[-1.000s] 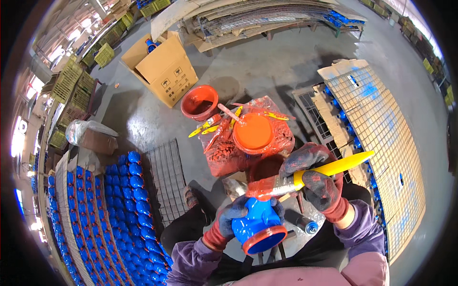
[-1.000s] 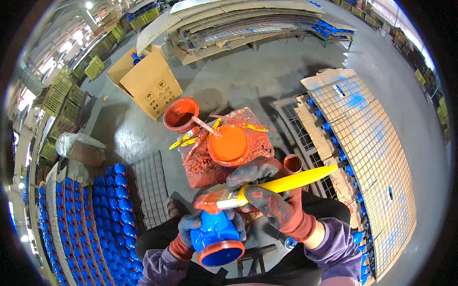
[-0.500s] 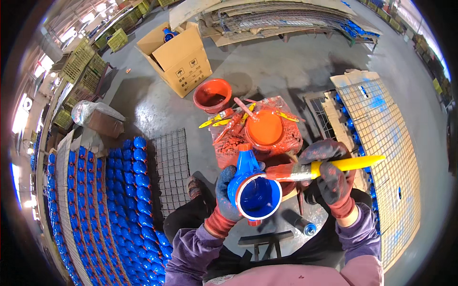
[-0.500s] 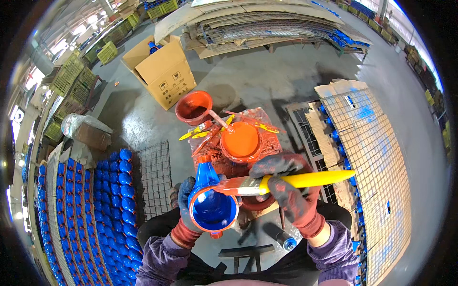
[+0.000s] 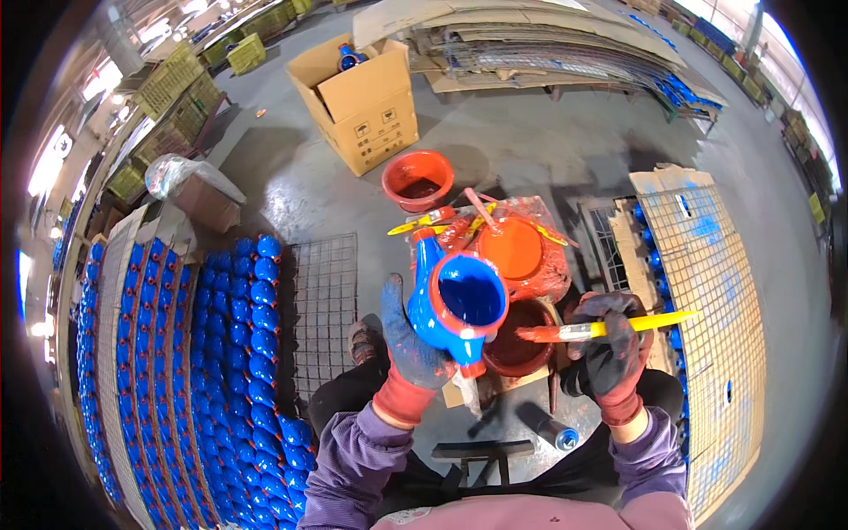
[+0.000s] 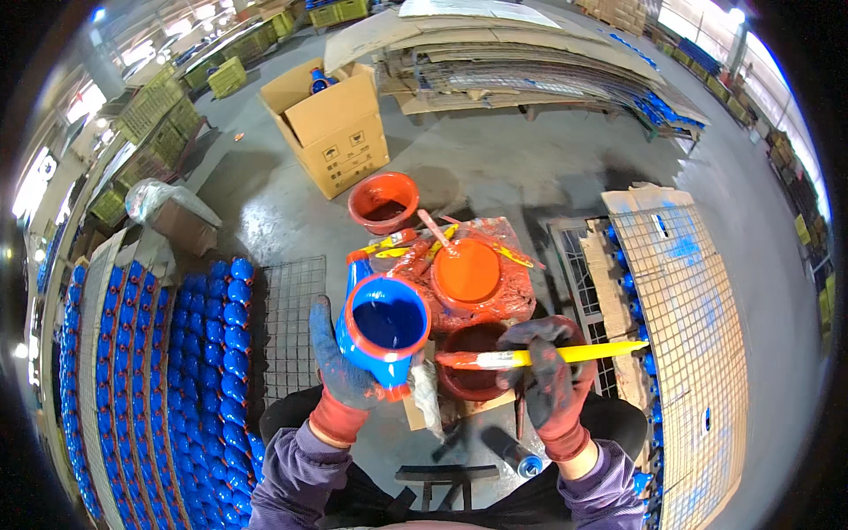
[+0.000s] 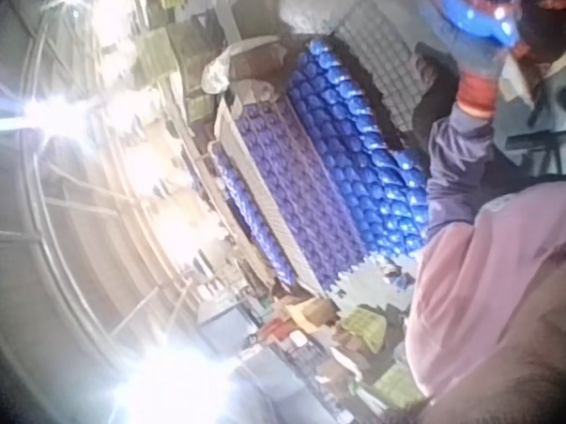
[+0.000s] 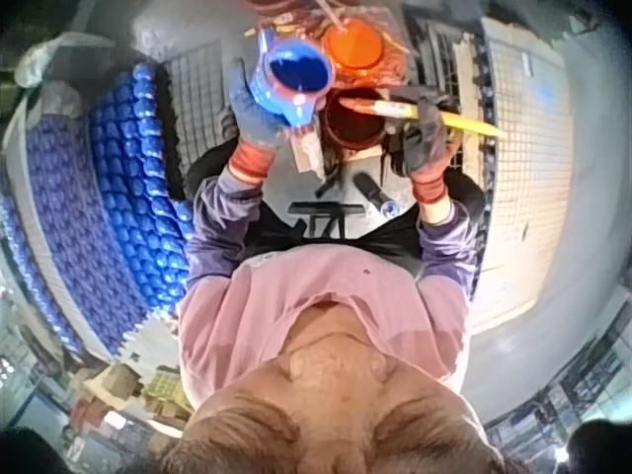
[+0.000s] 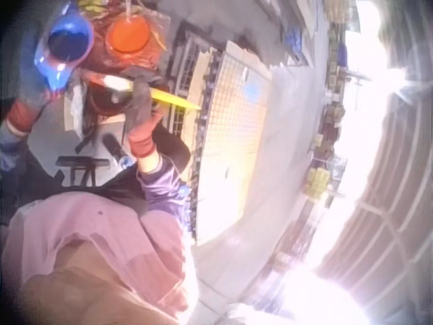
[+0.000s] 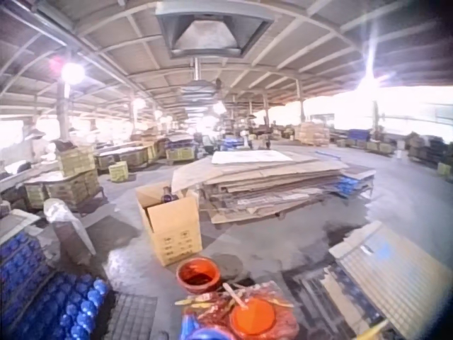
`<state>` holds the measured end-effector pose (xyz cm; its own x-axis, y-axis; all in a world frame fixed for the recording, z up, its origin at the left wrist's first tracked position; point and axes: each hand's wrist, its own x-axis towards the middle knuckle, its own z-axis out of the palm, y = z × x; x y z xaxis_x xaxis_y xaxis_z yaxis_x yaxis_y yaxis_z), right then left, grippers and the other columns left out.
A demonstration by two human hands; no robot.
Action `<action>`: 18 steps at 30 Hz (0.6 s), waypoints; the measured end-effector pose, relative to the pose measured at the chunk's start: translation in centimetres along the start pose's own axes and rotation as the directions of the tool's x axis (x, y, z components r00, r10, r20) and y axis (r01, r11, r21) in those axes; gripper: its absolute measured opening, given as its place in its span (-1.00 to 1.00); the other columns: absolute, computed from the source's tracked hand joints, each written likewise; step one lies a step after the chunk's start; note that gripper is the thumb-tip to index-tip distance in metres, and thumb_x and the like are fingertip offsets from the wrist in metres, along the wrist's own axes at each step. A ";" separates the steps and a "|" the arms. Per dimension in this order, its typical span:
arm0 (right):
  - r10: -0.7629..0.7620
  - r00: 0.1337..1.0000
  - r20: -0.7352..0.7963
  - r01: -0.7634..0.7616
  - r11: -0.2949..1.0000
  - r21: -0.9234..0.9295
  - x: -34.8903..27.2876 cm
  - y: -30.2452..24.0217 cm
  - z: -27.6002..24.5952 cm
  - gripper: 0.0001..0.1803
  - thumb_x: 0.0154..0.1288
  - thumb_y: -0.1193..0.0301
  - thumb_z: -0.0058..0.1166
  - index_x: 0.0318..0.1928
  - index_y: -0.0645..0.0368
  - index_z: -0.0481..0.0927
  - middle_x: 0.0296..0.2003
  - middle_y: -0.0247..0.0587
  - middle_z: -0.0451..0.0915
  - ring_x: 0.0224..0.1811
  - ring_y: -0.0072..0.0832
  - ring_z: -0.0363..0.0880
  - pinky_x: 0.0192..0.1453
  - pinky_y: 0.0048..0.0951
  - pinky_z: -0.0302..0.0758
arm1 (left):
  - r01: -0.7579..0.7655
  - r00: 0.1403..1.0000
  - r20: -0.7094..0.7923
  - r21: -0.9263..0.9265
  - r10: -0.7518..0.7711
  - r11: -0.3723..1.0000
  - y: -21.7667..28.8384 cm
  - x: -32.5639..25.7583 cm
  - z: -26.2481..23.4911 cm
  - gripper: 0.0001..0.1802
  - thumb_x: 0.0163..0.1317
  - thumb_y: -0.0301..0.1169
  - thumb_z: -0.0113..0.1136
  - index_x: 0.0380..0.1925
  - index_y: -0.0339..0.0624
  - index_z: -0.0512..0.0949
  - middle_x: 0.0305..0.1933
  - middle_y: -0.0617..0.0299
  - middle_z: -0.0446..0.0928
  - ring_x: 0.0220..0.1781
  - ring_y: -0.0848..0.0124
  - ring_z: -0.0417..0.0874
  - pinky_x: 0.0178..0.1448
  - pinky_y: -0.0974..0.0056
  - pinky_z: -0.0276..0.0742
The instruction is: The person paints a blue metal component with orange paint using a hand brush.
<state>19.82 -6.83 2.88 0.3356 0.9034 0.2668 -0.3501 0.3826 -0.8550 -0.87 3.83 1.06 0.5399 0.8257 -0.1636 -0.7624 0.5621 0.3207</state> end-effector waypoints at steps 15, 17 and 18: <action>-0.009 0.971 -0.240 -0.188 0.591 -0.784 0.4 3.0 -3.8 -0.67 0.35 0.34 -0.24 -0.04 0.21 0.54 -0.23 -0.28 0.53 -0.34 -0.58 0.47 -0.26 -0.57 0.41 | -0.332 0.937 0.130 0.047 0.324 0.942 7.3 -2.3 1.2 -0.27 0.24 -0.13 0.14 0.31 -0.20 0.13 0.32 -0.13 0.23 0.27 -0.04 0.36 0.27 -0.04 0.43; -0.052 0.987 -0.152 -0.102 0.531 -0.841 0.9 3.4 -3.5 -0.70 0.32 0.37 -0.21 -0.08 0.22 0.54 -0.20 -0.25 0.53 -0.17 -0.51 0.48 -0.08 -0.50 0.41 | -0.366 0.921 0.155 0.032 0.357 0.930 10.1 -3.2 0.8 -0.32 0.26 -0.17 0.13 0.30 -0.19 0.16 0.31 -0.10 0.25 0.27 0.01 0.37 0.24 -0.04 0.46; 0.023 0.957 -0.288 -0.220 0.706 -0.673 0.7 4.0 -5.1 -0.71 0.30 0.38 -0.18 -0.10 0.23 0.54 -0.19 -0.23 0.53 -0.10 -0.48 0.48 0.00 -0.46 0.39 | -0.389 0.914 0.136 0.034 0.381 0.921 11.2 -3.8 0.4 -0.32 0.26 -0.17 0.13 0.30 -0.19 0.16 0.31 -0.10 0.25 0.27 0.01 0.37 0.24 -0.04 0.46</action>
<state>23.14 -5.61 -2.62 0.5653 0.8179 0.1074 0.2678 -0.0588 -0.9617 -11.33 6.94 5.69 0.2515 0.9627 0.0998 -0.8996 0.1945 0.3910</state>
